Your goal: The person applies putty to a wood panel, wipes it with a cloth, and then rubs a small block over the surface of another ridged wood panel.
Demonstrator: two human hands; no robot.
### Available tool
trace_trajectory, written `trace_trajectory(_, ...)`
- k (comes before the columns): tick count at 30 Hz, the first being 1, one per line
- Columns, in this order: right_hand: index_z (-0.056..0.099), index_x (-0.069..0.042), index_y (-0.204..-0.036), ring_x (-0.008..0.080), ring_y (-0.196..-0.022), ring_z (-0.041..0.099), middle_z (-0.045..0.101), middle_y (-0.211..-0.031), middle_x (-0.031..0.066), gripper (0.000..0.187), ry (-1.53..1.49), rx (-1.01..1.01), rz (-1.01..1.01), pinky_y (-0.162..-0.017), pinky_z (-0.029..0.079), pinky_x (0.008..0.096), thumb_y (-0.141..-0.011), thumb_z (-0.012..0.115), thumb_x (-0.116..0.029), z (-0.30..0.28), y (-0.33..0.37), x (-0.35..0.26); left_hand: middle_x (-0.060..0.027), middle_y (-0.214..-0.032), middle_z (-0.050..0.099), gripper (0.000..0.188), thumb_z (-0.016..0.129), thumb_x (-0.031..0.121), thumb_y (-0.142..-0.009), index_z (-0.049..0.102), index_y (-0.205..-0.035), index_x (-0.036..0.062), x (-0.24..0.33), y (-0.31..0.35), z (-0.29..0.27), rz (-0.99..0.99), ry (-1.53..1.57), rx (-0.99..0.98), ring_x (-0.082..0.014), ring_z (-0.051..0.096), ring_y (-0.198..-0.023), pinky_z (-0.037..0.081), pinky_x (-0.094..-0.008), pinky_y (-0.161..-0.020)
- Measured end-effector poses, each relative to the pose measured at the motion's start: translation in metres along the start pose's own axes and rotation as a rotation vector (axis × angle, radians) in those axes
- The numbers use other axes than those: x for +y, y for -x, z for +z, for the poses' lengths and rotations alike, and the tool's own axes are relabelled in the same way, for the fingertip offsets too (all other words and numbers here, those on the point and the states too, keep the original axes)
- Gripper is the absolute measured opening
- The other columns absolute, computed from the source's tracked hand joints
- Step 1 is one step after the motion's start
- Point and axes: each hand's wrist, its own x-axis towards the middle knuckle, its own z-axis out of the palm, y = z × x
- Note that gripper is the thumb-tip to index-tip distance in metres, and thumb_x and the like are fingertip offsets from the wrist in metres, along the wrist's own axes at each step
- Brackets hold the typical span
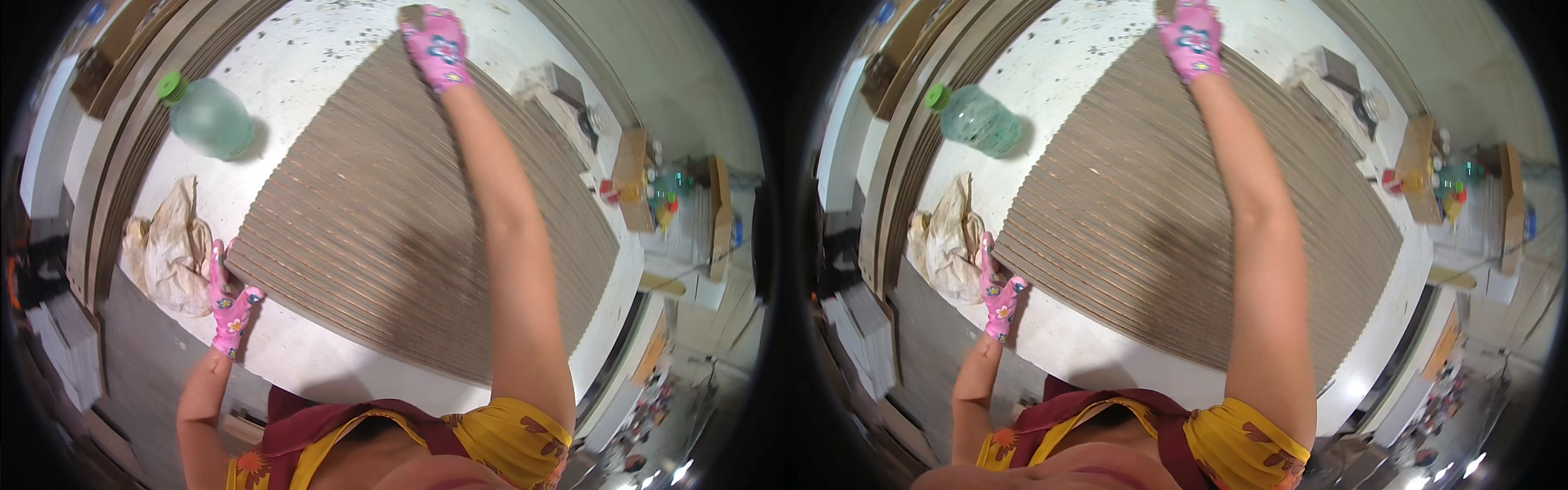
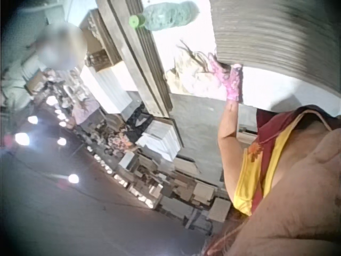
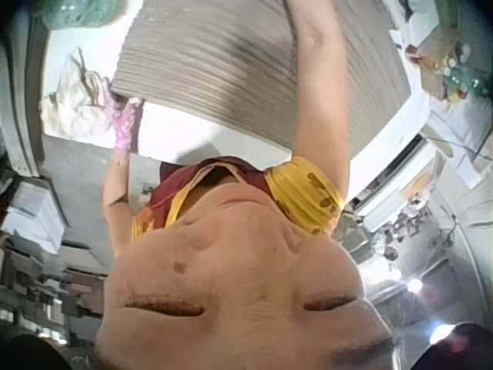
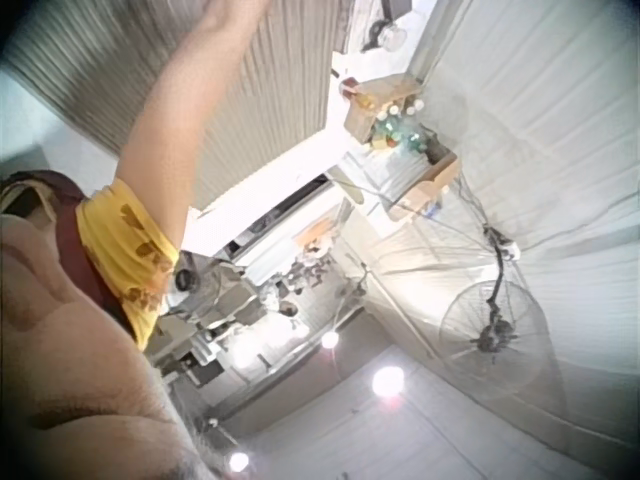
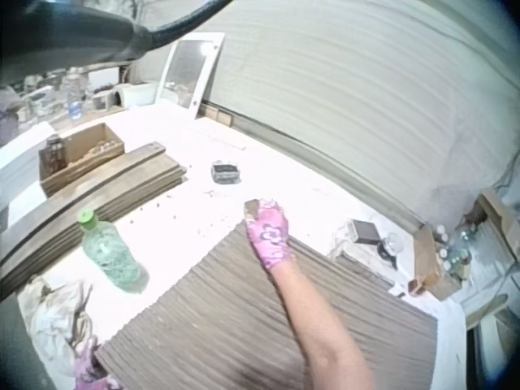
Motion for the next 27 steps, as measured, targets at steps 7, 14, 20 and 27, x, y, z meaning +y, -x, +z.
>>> trace_trajectory(7, 0.059, -0.003, -0.111, 0.0341, -0.107, 0.057, 0.058, -0.112, 0.02, 0.042, 0.006, -0.142, 0.149, -0.089, 0.048, 0.0431, -0.085, 0.062, -0.036, -0.03, 0.02, 0.015, -0.0163, -0.154, 0.02, 0.112, 0.079, 0.047, -0.07, 0.016, -0.148, -0.0027, -0.009, 0.005, -0.005, 0.06, -0.142, 0.039, -0.0265, 0.021, -0.142, 0.017, -0.0375, -0.115)
trace_trajectory(14, 0.058, 0.0, -0.109, 0.0322, -0.106, 0.058, 0.058, -0.109, 0.0193, 0.039, 0.028, -0.147, 0.257, -0.086, 0.051, 0.0436, -0.084, 0.063, -0.03, -0.082, 0.089, 0.099, -0.0144, -0.153, 0.024, 0.097, 0.077, 0.027, -0.077, 0.018, -0.148, -0.0004, -0.011, 0.004, -0.006, 0.071, -0.062, 0.013, -0.0252, 0.027, -0.139, 0.021, -0.0371, -0.114)
trace_trajectory(20, 0.056, -0.004, -0.109, 0.0339, -0.108, 0.055, 0.056, -0.11, 0.0171, 0.036, 0.053, -0.113, 0.273, -0.087, 0.049, 0.0462, -0.085, 0.062, -0.03, -0.112, 0.142, 0.169, -0.0138, -0.15, 0.027, 0.087, 0.068, 0.006, -0.075, 0.021, -0.148, 0.0012, 0.003, 0.002, 0.007, 0.074, -0.174, 0.031, -0.0245, 0.031, -0.135, 0.027, -0.0374, -0.112)
trace_trajectory(27, 0.055, -0.005, -0.112, 0.0348, -0.108, 0.055, 0.055, -0.114, 0.0183, 0.036, 0.057, -0.154, 0.326, -0.088, 0.049, 0.0462, -0.085, 0.06, -0.028, -0.167, 0.201, 0.238, -0.0186, -0.15, 0.027, 0.082, 0.065, 0.021, -0.081, 0.022, -0.147, 0.0004, -0.009, -0.002, 0.004, 0.161, -0.562, 0.115, -0.0293, 0.03, -0.136, 0.026, -0.0375, -0.112)
